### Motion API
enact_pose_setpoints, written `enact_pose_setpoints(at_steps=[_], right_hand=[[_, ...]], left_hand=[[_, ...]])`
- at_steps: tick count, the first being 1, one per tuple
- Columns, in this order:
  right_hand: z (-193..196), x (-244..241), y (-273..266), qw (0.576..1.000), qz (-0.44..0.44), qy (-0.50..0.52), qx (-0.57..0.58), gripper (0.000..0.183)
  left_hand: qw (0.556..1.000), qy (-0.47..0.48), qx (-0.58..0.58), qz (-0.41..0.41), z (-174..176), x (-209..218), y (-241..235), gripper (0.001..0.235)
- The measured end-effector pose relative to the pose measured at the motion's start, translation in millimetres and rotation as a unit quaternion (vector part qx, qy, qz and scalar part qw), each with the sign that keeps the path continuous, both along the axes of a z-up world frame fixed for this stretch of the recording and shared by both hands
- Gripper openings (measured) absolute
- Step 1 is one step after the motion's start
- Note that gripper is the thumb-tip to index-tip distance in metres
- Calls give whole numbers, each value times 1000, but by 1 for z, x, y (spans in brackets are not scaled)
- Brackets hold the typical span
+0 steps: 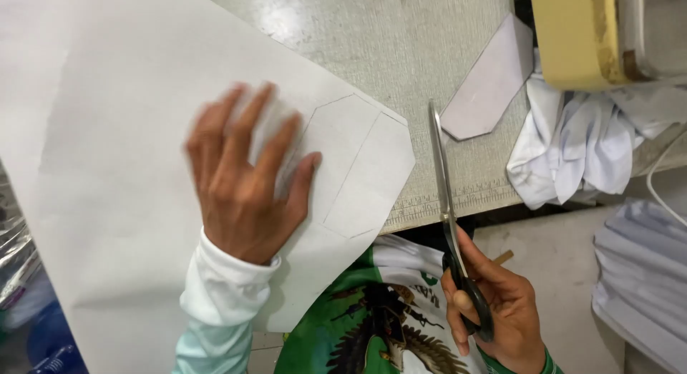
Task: The person uses scissors to carefully cut out pattern pieces from a large white sheet of material on a workbench.
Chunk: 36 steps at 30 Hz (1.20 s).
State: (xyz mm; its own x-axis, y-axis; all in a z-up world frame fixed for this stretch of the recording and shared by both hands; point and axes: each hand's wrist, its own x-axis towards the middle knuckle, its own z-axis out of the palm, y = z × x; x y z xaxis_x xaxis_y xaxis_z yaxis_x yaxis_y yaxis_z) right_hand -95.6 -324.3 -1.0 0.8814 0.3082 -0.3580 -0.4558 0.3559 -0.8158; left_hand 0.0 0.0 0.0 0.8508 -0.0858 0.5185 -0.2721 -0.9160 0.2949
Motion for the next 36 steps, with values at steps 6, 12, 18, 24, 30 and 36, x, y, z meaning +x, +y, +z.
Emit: enact_pose_setpoints(at_steps=[6,12,18,24,30,36], right_hand=[[-7,7,-20,999,30,-13,-29,77],[-21,17,-37,997,70,-32,2,76],[-10,21,-40,992,92,-25,-86,76],[-3,23,-45,983,81,46,-155,81],[12,15,-45,978,81,57,-181,80],[1,-17,-92,984,101,105,-102,76]], left_hand=[[884,377,71,268,-10,-2,37,139],[930,317,116,146,-24,24,78,137],[953,289,93,-22,4,49,93,138],[944,316,77,-52,10,59,96,138],[980,164,44,-106,-6,51,62,104],[984,138,58,-98,-7,43,58,97]])
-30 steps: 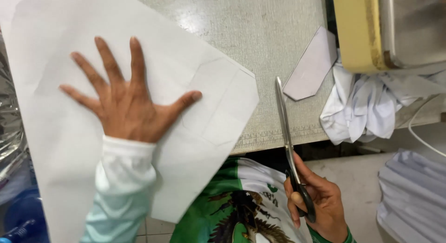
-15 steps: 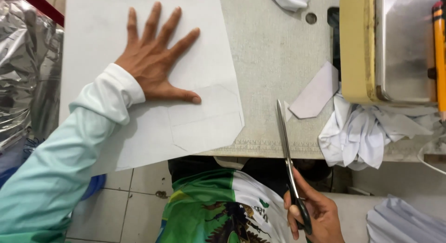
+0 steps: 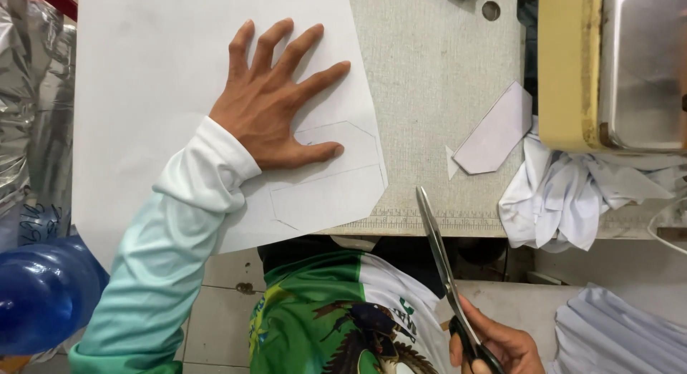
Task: The person uses scissors to carefully cut out pattern pieces from a large white sheet of material on a workbench.
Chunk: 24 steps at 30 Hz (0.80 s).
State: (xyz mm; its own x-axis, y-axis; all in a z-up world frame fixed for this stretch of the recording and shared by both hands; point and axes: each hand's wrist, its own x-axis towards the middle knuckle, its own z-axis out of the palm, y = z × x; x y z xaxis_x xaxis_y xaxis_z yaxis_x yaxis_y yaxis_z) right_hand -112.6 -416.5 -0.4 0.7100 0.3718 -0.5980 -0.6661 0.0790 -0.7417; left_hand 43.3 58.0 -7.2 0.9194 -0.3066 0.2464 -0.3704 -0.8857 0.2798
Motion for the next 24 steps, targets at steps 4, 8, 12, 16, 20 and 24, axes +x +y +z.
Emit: enact_pose_setpoints(at_steps=[4,8,12,16,20,24], right_hand=[[-11,-1,-6,998,41,-2,44,85],[-9,5,-2,997,59,-3,49,80],[-3,5,5,996,41,11,83,80],[5,10,19,996,70,-1,60,79],[5,12,28,995,47,-1,84,80],[7,10,28,998,42,10,50,83]], left_hand=[[1000,3,-5,-3,2,-2,-1,95],[1000,14,-20,1,5,-3,-3,94],[999,17,-30,7,4,-5,-4,94],[999,20,-39,8,3,-6,-4,94],[999,10,-39,7,5,-6,-4,93],[999,17,-42,9,5,-6,-5,93]])
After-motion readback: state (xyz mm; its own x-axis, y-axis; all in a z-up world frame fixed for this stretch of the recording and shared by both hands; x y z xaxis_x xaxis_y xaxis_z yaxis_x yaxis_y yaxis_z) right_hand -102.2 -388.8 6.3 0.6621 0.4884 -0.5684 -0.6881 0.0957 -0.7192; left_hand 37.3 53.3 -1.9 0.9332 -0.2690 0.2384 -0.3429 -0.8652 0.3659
